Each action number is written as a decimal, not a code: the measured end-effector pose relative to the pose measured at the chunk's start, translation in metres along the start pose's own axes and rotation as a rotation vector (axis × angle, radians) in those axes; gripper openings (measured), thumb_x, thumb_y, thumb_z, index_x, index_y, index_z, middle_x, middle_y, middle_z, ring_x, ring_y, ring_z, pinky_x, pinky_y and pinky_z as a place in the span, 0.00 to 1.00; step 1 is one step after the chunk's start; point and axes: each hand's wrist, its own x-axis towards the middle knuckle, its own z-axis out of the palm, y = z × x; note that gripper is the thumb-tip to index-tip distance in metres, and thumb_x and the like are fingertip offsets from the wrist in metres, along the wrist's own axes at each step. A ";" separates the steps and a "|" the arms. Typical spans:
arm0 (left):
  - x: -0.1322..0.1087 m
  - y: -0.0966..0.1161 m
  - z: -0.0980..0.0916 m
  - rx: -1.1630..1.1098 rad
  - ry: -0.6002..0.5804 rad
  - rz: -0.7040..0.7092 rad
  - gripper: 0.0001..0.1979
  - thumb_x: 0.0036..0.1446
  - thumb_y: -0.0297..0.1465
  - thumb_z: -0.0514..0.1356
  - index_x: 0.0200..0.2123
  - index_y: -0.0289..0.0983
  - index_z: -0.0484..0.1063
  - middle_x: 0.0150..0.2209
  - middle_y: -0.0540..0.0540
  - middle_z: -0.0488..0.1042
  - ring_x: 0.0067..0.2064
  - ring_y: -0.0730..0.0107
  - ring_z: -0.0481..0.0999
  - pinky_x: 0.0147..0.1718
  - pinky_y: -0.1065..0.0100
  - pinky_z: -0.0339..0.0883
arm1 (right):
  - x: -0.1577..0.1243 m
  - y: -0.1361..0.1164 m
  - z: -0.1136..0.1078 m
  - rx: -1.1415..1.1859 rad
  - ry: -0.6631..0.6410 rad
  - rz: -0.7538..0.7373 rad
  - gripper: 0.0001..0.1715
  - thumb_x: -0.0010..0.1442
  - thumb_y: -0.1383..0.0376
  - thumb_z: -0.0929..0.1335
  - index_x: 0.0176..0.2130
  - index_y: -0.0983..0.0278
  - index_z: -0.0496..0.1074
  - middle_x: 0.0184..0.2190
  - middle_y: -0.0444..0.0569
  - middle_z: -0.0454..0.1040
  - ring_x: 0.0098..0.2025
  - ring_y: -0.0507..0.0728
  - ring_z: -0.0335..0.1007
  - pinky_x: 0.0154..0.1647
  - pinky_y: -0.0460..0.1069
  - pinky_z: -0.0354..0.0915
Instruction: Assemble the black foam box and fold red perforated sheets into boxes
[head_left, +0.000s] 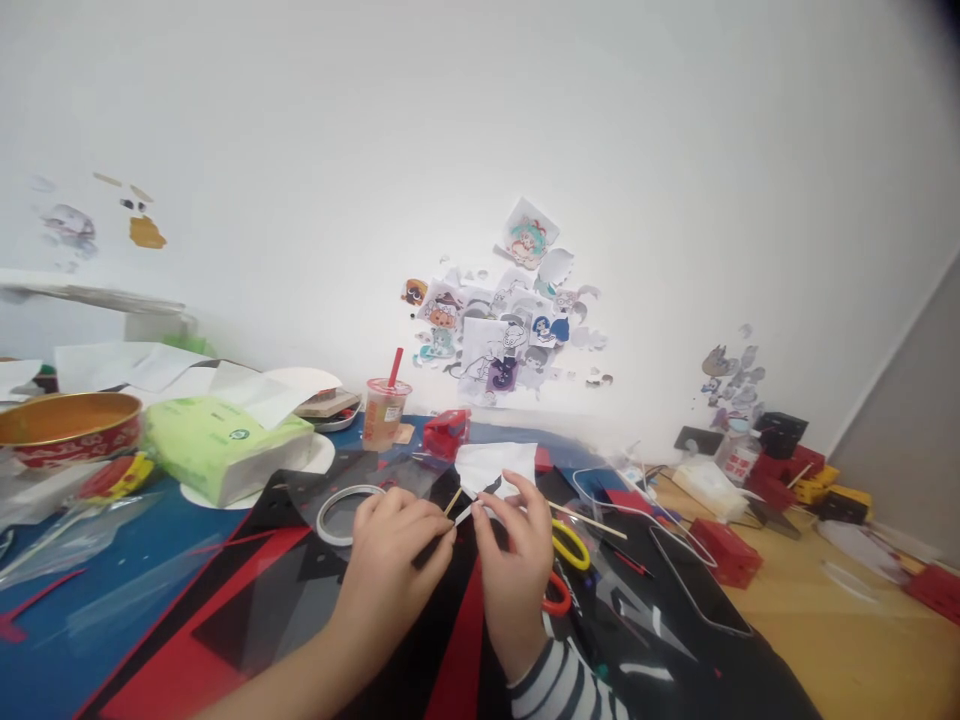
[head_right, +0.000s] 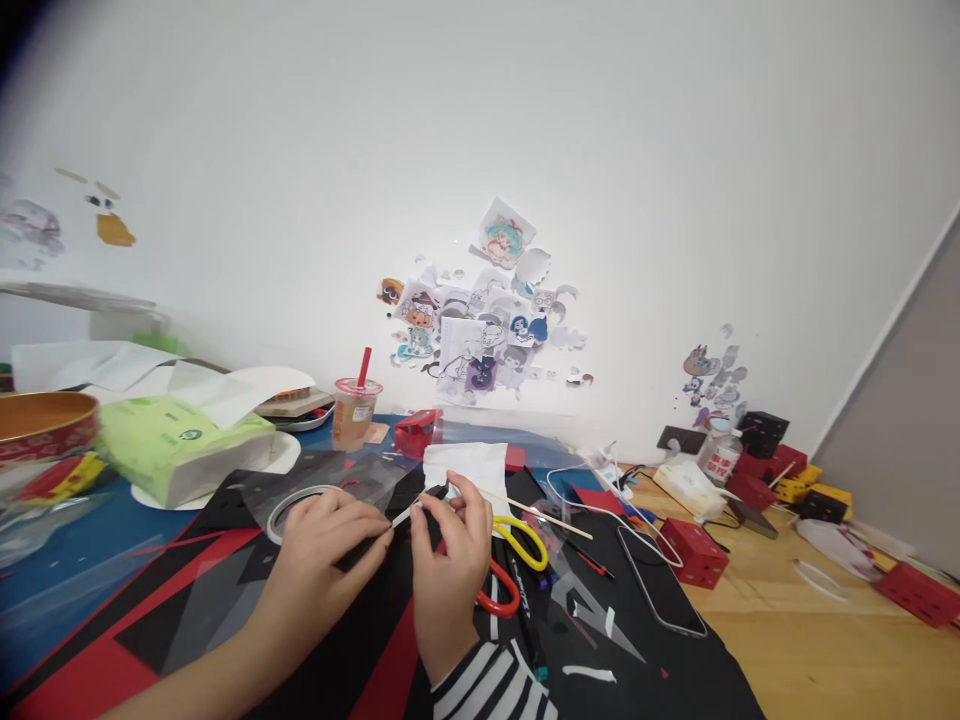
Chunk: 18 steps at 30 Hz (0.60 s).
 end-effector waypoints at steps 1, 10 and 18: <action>0.000 0.000 0.000 -0.006 0.001 0.003 0.07 0.55 0.27 0.56 0.27 0.39 0.71 0.28 0.52 0.75 0.32 0.66 0.65 0.37 0.60 0.51 | 0.000 0.000 0.001 0.018 -0.004 0.016 0.06 0.55 0.65 0.67 0.31 0.61 0.76 0.45 0.52 0.68 0.42 0.58 0.64 0.44 0.55 0.63; -0.004 0.004 0.003 -0.035 0.064 0.073 0.07 0.55 0.25 0.56 0.27 0.40 0.71 0.27 0.54 0.75 0.32 0.67 0.66 0.38 0.61 0.51 | 0.012 0.009 0.000 0.389 0.021 0.412 0.23 0.56 0.62 0.65 0.52 0.62 0.62 0.49 0.54 0.65 0.34 0.52 0.66 0.38 0.50 0.67; -0.008 -0.002 0.009 0.018 0.045 0.117 0.08 0.57 0.27 0.55 0.28 0.39 0.71 0.29 0.51 0.76 0.32 0.65 0.66 0.36 0.59 0.52 | 0.010 -0.002 -0.001 0.393 -0.222 0.243 0.12 0.56 0.65 0.64 0.42 0.62 0.70 0.37 0.49 0.71 0.35 0.53 0.69 0.32 0.46 0.66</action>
